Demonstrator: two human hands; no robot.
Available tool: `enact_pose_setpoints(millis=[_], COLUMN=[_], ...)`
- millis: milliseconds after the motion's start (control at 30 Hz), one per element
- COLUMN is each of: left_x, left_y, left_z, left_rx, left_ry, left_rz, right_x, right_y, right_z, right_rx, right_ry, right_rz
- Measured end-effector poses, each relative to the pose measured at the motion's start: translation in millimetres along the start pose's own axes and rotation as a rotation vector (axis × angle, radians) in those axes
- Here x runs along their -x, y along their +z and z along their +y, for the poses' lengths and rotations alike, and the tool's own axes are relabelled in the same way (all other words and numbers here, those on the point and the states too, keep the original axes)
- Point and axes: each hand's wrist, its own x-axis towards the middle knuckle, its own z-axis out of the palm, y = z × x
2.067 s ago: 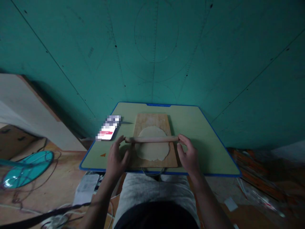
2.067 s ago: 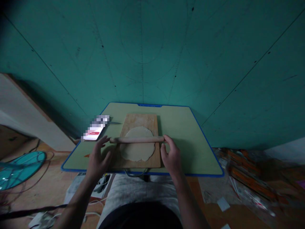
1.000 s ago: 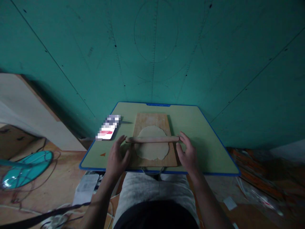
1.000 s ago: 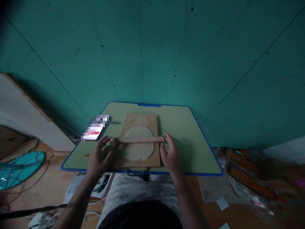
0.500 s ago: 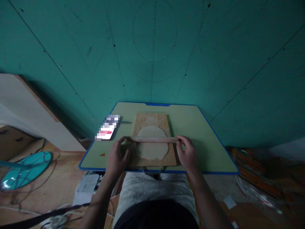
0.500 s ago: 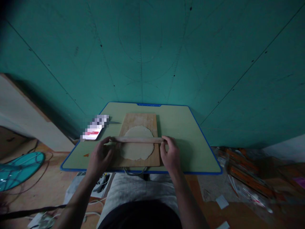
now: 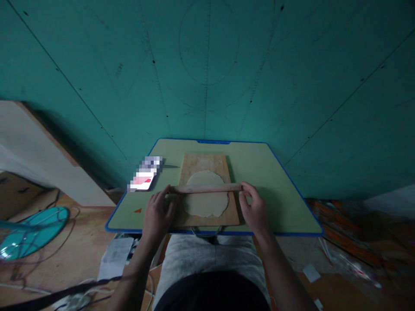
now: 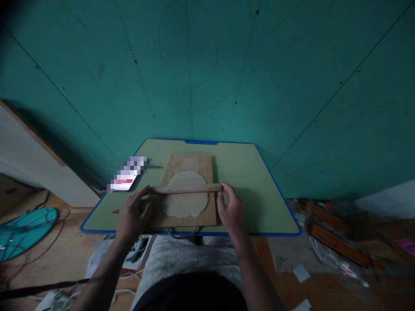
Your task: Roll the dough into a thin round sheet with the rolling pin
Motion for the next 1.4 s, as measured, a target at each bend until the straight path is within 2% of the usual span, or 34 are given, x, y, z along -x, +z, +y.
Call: enact_pose_setpoints(millis=[300,667,1133,1400], left_x=[5.8,1.9,4.8,8.4], left_y=[-1.3,-2.0,-1.2,-1.3], left_z=[-3.9,0.9,-1.1,-6.8], left_rx=[0.115,0.031,0.093,0.178], left_ry=[0.017,-0.004,-0.032,0.048], left_rz=[0.02,0.006,-0.002,0.083], right_x=[3.1,0.5,0.2,2.4], right_y=[-3.6,2.7,1.2,-3.7], right_z=[0.5,3.6,1.8,-0.7], right_rx=[-0.079,-0.022,-0.021,-0.09], right_ry=[-0.042,-0.009,-0.002,-0.078], right_rz=[-0.034,-0.039,-0.043,-0.045])
